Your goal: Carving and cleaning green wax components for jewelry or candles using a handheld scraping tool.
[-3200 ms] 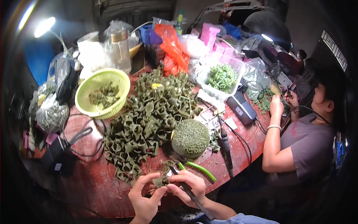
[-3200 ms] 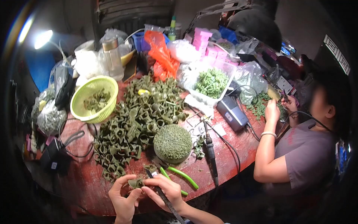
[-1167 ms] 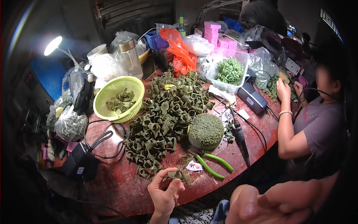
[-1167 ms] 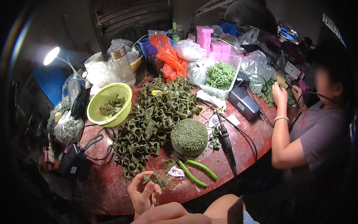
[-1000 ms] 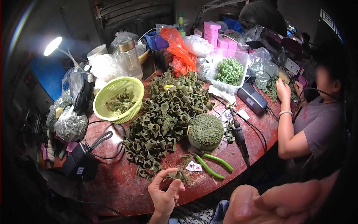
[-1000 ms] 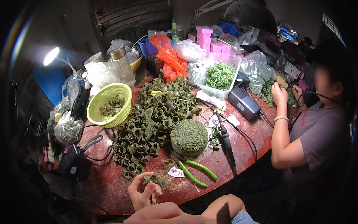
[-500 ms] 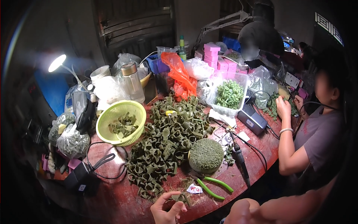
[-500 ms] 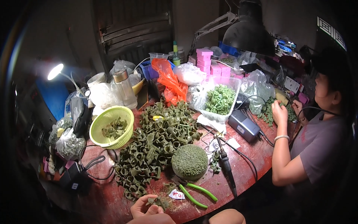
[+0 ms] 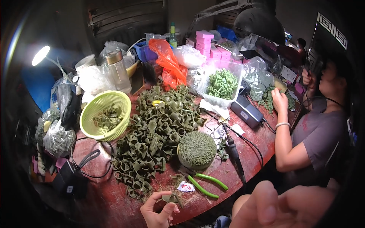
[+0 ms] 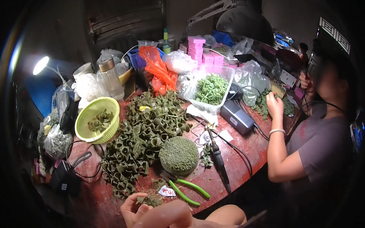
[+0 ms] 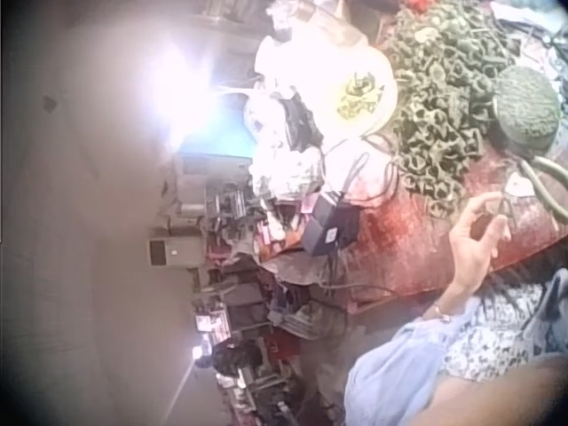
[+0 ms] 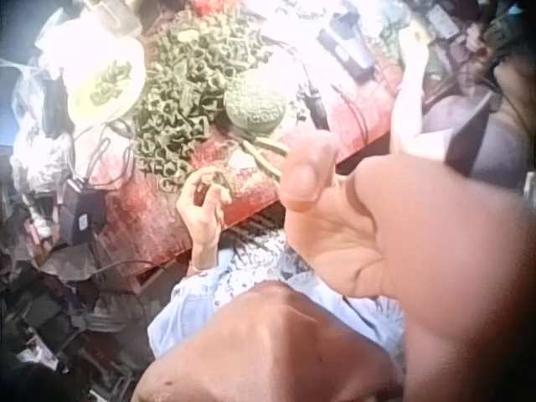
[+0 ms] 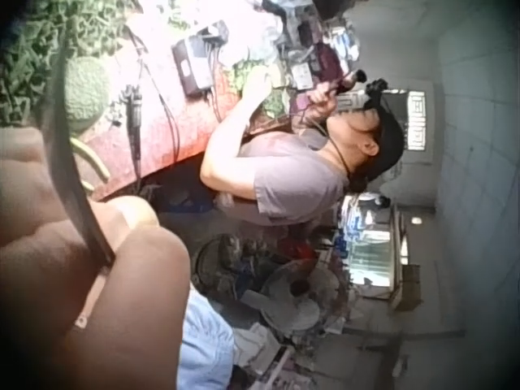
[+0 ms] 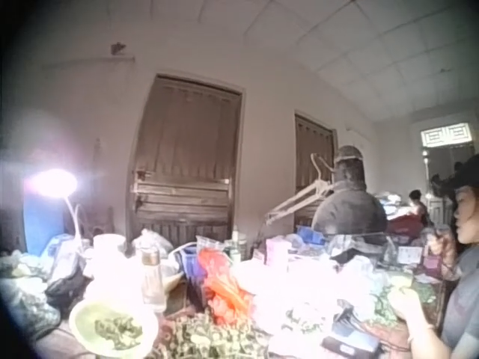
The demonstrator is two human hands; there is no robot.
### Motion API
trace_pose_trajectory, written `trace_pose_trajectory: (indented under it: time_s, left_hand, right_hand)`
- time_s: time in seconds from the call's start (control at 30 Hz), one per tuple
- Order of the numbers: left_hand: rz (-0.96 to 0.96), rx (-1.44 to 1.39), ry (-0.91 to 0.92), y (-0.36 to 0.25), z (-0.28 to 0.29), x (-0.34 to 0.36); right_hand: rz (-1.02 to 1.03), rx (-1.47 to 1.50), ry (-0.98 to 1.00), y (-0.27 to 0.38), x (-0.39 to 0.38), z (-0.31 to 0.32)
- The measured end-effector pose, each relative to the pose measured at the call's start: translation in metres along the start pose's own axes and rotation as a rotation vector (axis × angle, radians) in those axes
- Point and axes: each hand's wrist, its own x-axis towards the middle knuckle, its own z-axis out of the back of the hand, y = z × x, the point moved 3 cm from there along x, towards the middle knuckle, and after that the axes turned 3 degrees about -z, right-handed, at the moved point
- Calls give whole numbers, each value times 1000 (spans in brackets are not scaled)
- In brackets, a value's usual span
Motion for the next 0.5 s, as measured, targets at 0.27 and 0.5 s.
trace_pose_trajectory:
  time_s: [0.27, 0.5]
  left_hand:
    - [-53, -16, 102, 10, -3, -6]
    - [82, 43, -78, 7, 11, -16]
  right_hand:
    - [105, -147, 140, 46, 28, -7]
    - [-1269, -231, 118, 69, -18, 25]
